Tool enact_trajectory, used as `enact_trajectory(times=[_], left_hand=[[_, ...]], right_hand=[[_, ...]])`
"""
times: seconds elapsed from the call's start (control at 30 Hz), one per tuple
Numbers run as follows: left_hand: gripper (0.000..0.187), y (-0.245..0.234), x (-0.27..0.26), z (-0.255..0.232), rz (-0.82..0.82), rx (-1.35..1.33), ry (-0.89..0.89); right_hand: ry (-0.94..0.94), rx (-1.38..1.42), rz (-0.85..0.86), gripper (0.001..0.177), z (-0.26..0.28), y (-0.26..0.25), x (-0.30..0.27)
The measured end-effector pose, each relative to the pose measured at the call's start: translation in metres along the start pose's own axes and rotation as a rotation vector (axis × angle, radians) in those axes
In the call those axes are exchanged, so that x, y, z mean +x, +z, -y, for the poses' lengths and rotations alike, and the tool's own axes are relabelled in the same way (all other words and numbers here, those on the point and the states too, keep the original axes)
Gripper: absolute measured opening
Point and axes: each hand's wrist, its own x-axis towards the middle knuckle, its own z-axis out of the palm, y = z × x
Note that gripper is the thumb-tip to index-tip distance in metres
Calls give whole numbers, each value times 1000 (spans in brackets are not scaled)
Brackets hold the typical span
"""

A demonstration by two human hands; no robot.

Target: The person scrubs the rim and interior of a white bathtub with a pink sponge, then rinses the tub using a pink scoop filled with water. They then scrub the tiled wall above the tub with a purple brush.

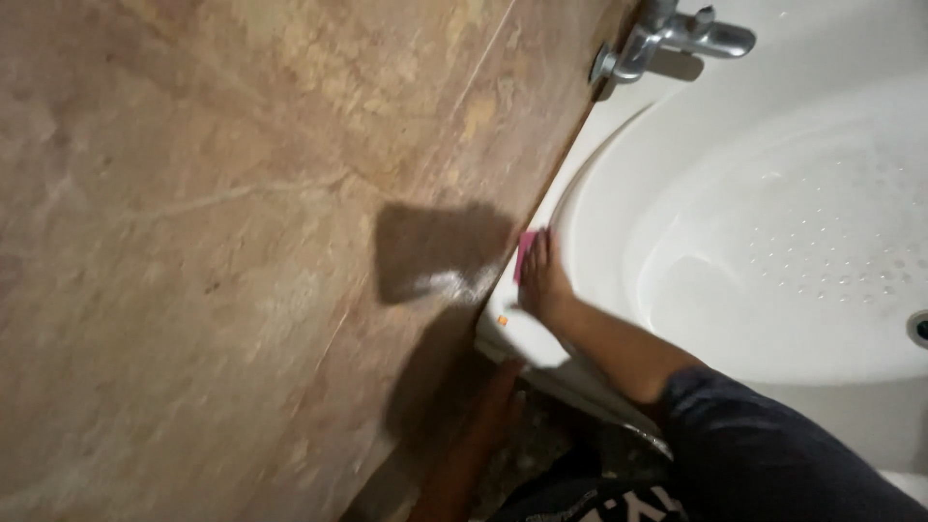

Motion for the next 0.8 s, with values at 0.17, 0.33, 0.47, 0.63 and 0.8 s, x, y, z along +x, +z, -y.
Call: enact_trajectory(times=[0.17, 0.33, 0.47, 0.63, 0.8], left_hand=[[56, 21, 39, 17, 25, 237, 404], [54, -12, 44, -41, 122, 289, 470], [46, -1, 42, -15, 99, 270, 493], [45, 9, 43, 20, -153, 31, 577], [43, -26, 54, 18, -96, -33, 562]], right_hand=[[126, 186, 137, 72, -38, -26, 31], [-27, 92, 136, 70, 2, 3, 10], [219, 309, -20, 56, -55, -3, 48], [271, 523, 68, 66, -50, -18, -5], [90, 414, -640, 43, 43, 71, -78]])
